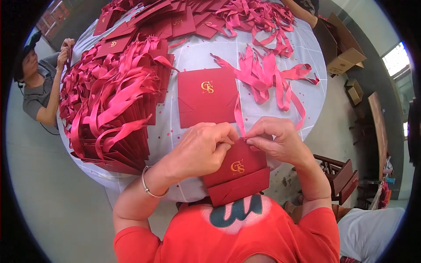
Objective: The person attaches ribbon handles to paper gift bags by hand, threading the ribbon strips into the slots of each bag.
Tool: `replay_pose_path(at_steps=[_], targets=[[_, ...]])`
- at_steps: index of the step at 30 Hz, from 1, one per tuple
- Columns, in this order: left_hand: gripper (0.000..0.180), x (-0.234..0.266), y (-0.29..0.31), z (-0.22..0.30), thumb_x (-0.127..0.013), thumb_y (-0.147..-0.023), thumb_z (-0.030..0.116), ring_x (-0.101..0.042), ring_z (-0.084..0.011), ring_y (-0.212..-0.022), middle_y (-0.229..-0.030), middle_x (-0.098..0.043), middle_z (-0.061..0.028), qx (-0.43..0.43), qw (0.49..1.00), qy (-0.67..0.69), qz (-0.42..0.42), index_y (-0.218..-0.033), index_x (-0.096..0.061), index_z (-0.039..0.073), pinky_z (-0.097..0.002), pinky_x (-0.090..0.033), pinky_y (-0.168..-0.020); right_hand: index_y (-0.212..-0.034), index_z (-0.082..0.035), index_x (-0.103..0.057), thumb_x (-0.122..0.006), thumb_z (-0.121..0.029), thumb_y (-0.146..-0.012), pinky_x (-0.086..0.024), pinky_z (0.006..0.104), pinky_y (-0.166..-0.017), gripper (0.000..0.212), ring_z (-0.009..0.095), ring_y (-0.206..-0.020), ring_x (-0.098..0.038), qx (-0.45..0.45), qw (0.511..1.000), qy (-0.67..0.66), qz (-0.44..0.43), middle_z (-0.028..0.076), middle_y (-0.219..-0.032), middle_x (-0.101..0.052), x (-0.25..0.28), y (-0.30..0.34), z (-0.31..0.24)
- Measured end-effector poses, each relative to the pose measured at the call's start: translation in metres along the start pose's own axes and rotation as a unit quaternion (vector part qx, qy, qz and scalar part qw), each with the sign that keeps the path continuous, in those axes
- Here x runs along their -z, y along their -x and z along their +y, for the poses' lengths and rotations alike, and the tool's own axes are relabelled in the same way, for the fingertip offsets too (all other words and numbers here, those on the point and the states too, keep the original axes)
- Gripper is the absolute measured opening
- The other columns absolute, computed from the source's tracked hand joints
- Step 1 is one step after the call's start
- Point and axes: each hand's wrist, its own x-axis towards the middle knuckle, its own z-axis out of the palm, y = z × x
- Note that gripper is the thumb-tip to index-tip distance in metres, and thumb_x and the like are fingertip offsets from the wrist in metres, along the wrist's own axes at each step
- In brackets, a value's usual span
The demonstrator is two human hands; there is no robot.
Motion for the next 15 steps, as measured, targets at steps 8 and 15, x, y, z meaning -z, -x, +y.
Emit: replay_pose_path(at_steps=[8,15], targets=[[0.011,0.016,0.001,0.015,-0.063,-0.078,0.0,-0.07,-0.0227,-0.082,-0.078,-0.071,-0.008,0.03,0.996,-0.074,-0.039,-0.089,-0.064,0.001,-0.0311,-0.053,-0.069,-0.088,-0.001,-0.072,-0.073,-0.003,-0.079,-0.048,0.0277,-0.058,0.009,0.015,-0.065,-0.063,-0.126,0.991,-0.044,-0.012,0.008,-0.076,-0.066,0.006,0.009,-0.008],[0.017,0.012,0.009,-0.003,-0.056,-0.086,0.0,-0.065,-0.0135,-0.063,-0.075,-0.068,-0.0067,0.057,0.992,0.1,-0.059,-0.102,-0.062,-0.001,-0.0274,-0.05,-0.059,-0.089,0.003,-0.069,-0.068,0.003,-0.083,-0.047,0.0217,-0.055,0.006,0.009,-0.064,-0.062,-0.158,0.984,-0.081,-0.012,0.005,-0.08,-0.064,0.01,0.018,-0.003]])
